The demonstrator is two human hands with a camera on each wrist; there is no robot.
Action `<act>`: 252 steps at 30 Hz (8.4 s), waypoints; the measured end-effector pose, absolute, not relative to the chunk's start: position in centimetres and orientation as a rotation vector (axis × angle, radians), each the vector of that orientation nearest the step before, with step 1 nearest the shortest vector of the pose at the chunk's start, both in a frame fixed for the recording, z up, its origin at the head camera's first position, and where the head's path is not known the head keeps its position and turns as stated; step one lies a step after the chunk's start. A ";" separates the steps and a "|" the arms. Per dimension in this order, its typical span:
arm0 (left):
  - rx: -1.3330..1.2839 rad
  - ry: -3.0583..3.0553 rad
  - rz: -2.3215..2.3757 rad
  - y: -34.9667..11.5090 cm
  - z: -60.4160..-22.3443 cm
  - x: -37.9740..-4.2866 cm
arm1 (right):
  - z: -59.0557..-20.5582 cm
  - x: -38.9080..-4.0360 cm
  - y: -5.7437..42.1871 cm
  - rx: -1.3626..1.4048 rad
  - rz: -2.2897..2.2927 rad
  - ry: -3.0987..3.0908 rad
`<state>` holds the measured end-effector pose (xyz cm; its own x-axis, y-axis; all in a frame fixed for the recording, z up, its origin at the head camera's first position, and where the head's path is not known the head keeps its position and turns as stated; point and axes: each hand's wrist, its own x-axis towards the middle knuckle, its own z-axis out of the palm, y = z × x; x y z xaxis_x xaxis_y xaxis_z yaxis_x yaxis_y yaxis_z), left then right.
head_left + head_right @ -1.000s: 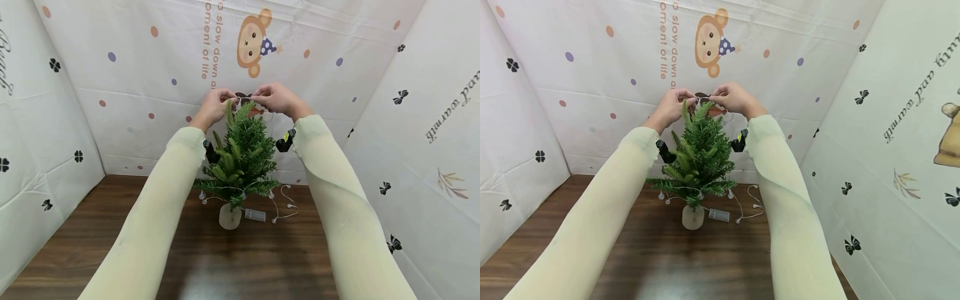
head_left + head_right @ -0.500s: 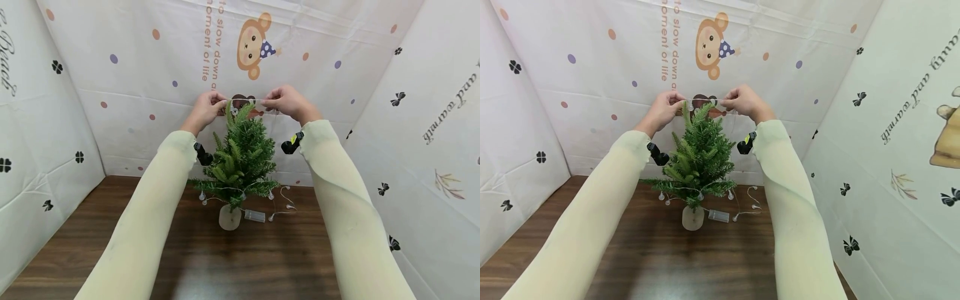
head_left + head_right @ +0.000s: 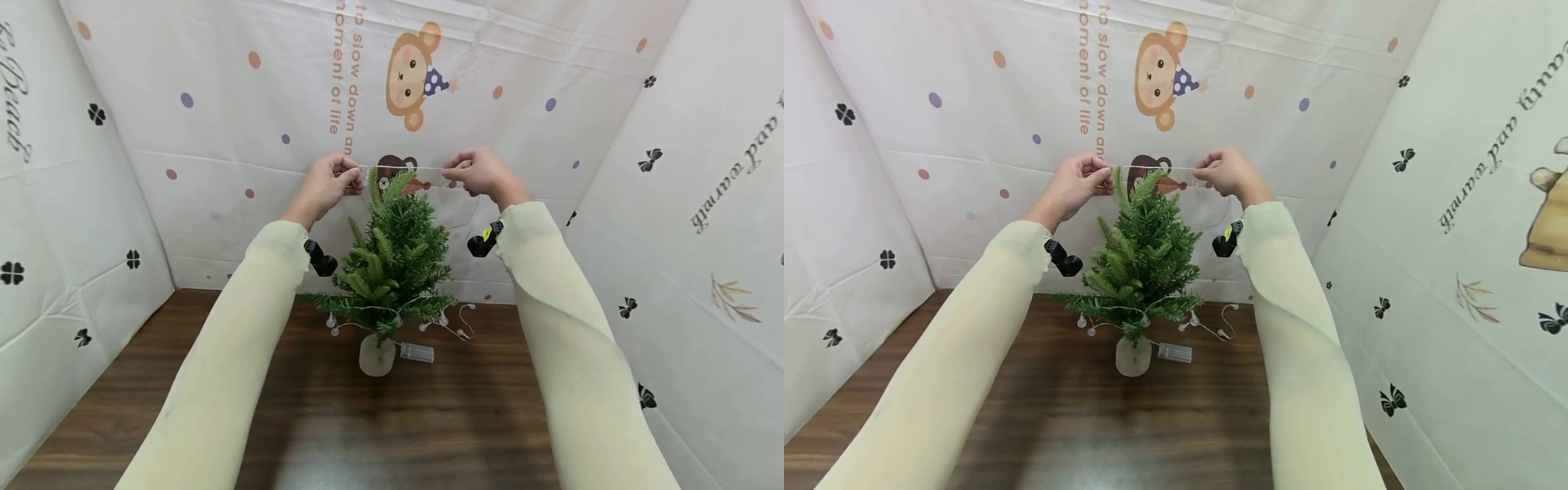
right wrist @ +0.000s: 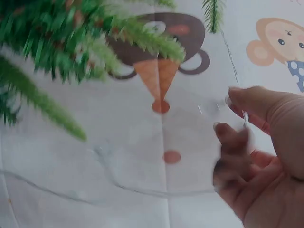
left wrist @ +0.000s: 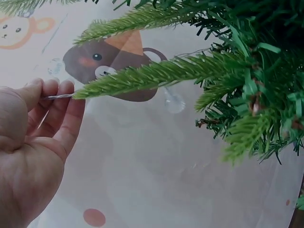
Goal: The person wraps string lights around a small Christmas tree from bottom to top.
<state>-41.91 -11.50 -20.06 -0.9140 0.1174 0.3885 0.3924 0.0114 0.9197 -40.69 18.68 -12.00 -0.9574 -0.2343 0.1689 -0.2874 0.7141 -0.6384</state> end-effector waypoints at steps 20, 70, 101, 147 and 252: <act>-0.524 -2.124 -1.963 -13.4 -23.1 -41.0 | -8.7 -38.8 18.3 0.753 1.744 -2.535; -0.861 -2.268 -1.391 -16.8 -18.2 -35.6 | -10.6 -32.9 22.0 0.823 1.025 -2.779; -1.015 -2.095 -1.568 -18.2 -24.6 -31.0 | -15.0 -26.6 21.4 1.410 1.878 -1.888; -1.439 -1.619 -1.760 -17.7 -29.9 -28.9 | -20.8 -24.4 22.5 1.718 1.902 -1.754; -0.665 -2.695 -0.357 9.1 -16.8 -28.9 | -35.3 -38.8 36.6 1.154 2.845 -1.902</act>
<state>-28.95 9.11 -16.76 -0.8323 0.4015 0.3822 0.4872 0.8587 0.1587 -38.76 36.56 -35.29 -0.6986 -0.6748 0.2380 0.0380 -0.3671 -0.9294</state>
